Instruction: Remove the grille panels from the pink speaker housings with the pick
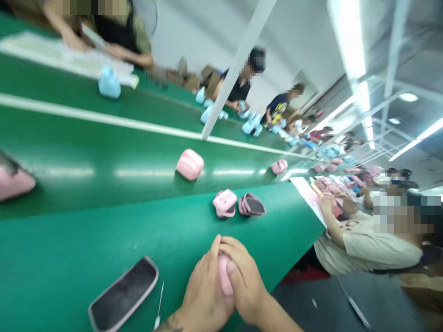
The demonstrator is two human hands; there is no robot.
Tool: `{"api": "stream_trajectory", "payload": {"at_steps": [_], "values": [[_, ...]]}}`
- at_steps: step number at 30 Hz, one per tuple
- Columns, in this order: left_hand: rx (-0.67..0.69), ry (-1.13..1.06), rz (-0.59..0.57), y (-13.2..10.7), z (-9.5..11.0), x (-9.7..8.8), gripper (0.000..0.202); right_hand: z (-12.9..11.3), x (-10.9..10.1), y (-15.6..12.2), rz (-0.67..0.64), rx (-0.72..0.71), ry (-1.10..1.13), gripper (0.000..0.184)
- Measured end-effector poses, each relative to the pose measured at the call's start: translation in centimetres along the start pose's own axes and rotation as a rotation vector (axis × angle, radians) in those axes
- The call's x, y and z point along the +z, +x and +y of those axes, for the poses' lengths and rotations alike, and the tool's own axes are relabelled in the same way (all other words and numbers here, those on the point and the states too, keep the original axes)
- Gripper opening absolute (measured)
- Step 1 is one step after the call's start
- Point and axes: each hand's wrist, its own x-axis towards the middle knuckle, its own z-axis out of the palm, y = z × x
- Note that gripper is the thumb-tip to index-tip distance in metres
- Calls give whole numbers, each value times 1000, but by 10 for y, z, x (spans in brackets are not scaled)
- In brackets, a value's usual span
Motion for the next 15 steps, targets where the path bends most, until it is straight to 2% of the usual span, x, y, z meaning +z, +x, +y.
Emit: {"api": "stream_trajectory", "payload": {"at_steps": [1,2,5,7,8,10,12,14,15], "values": [[-117,-77,-21,12,-3,-8,104,10,1,-3,56,73,75,47],[-237,-156,32,25,-3,-16,105,21,2,-4,119,145,150,51],[-252,-437,33,51,15,-42,78,42,4,2,166,310,449,64],[-262,-612,-42,53,28,-51,67,40,3,12,152,367,604,69],[-293,-660,-60,52,31,-54,67,36,0,18,147,381,642,69],[-353,-627,-39,47,31,-60,79,26,-12,31,125,388,660,60],[-357,-442,27,48,25,-73,96,22,-28,39,86,348,583,42],[-298,-201,112,59,23,-95,103,28,-42,43,29,250,335,33],[-243,-87,143,70,25,-108,99,35,-47,44,13,201,190,34]]}}
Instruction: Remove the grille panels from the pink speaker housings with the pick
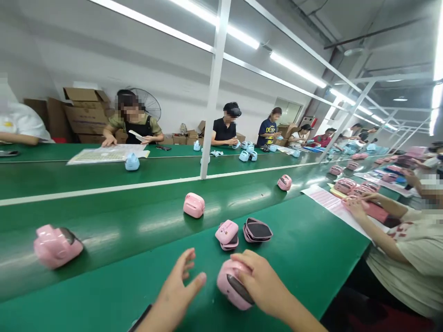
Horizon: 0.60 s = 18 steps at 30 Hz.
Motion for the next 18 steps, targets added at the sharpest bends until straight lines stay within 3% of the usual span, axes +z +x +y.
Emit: {"api": "stream_trajectory", "payload": {"at_steps": [2,5,9,12,13,16,18], "values": [[86,175,86,33,18,-19,90,15,-9,4,33,-62,-209,37],[86,343,233,96,47,-25,103,38,-19,11,127,-85,-291,35],[58,440,342,172,56,6,125,53,-27,19,206,-110,-367,33],[31,478,395,205,49,33,128,62,-30,18,225,-126,-403,32],[29,484,402,212,46,39,118,66,-30,16,238,-142,-432,29],[56,478,405,223,41,47,57,79,-22,8,373,-234,-594,27],[79,460,402,224,39,43,45,82,-9,3,489,-311,-604,35]]}}
